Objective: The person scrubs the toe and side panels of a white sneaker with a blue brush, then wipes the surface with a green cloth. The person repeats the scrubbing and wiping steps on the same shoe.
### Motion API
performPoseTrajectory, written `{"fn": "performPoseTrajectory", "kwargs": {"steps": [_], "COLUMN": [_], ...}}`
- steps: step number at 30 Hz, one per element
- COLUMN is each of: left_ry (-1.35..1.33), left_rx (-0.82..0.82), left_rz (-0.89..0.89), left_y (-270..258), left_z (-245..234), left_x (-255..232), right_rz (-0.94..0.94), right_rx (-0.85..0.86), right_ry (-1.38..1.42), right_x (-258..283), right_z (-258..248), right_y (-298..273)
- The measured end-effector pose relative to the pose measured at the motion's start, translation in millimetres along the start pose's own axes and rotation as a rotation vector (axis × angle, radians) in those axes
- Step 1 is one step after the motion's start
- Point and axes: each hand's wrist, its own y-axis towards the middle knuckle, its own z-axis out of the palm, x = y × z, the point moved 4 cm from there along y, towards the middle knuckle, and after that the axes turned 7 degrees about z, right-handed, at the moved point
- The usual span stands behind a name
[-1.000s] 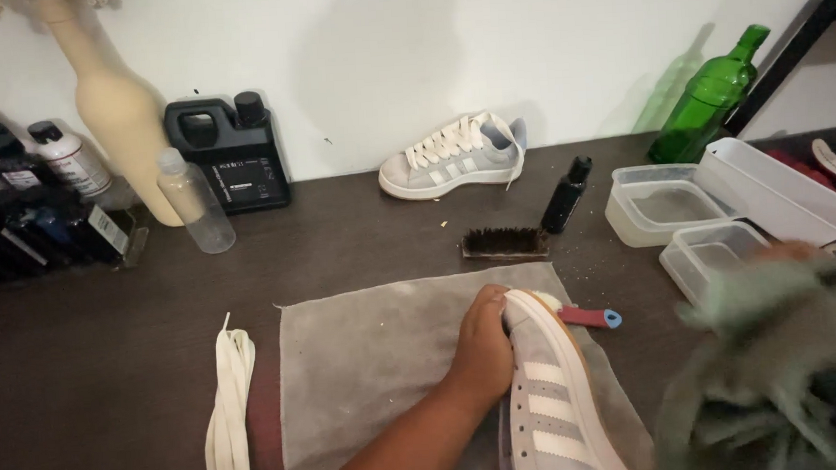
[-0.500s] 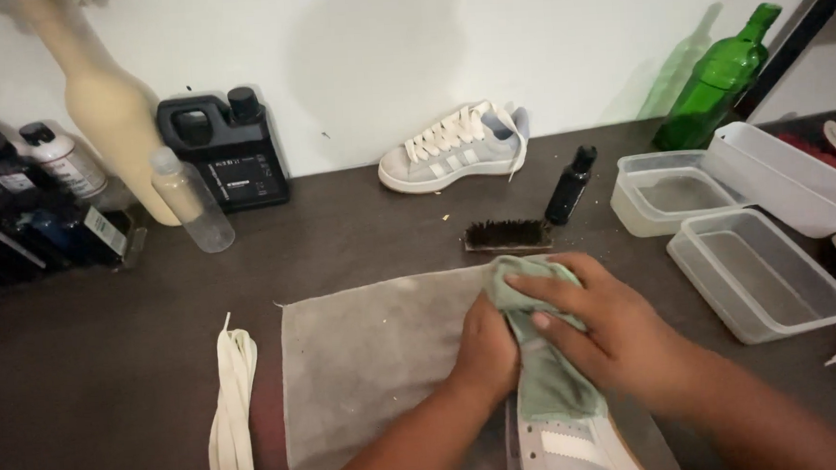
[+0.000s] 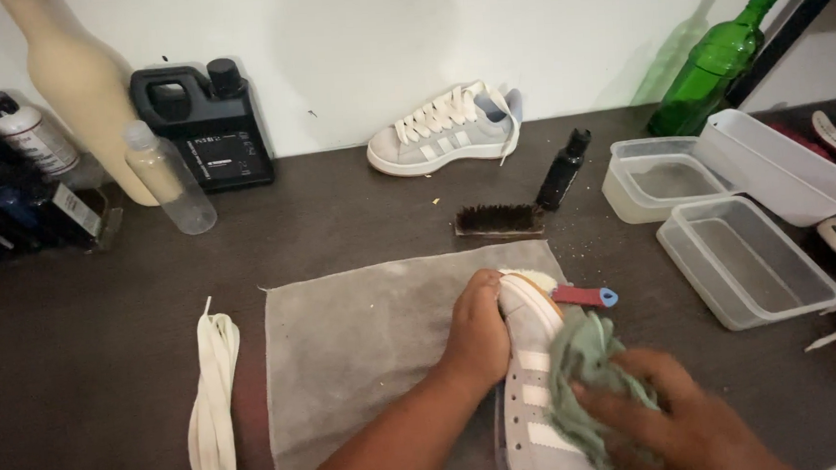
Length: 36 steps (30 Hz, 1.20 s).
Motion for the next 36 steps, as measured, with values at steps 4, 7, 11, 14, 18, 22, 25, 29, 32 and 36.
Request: {"fn": "performPoseTrajectory", "kwargs": {"steps": [4, 7, 11, 14, 18, 22, 25, 29, 32, 36], "left_ry": [-0.034, -0.032, -0.022, -0.017, -0.003, -0.071, -0.017, -0.031, 0.02, -0.095], "left_rx": [0.001, 0.002, 0.025, 0.037, 0.083, 0.08, 0.086, 0.052, 0.054, 0.011], "left_rz": [-0.002, 0.007, -0.039, -0.008, -0.044, 0.032, 0.12, 0.105, 0.045, 0.025], "left_y": [-3, -2, -2, 2, 0, 4, 5, -1, 0, 2], "left_z": [0, 0, -1, -3, -3, -3, -2, 0, 0, 1], "left_x": [-11, -11, -10, -12, -23, -3, -6, -5, -9, 2], "right_rz": [-0.058, -0.056, -0.316, -0.458, -0.247, -0.36, -0.574, -0.476, -0.026, -0.087], "right_rx": [-0.003, 0.174, 0.295, 0.158, -0.515, -0.758, -0.328, -0.175, 0.117, 0.404], "right_ry": [-0.214, -0.174, 0.105, 0.259, 0.239, -0.012, -0.171, -0.092, 0.23, 0.405], "right_x": [-6, 7, 44, 56, 59, 48, 59, 49, 36, 35], "right_z": [-8, -27, -67, -95, -130, -105, -65, -45, -39, -33], "right_y": [-16, -20, -12, 1, 2, 35, 49, 23, 7, -16]}}
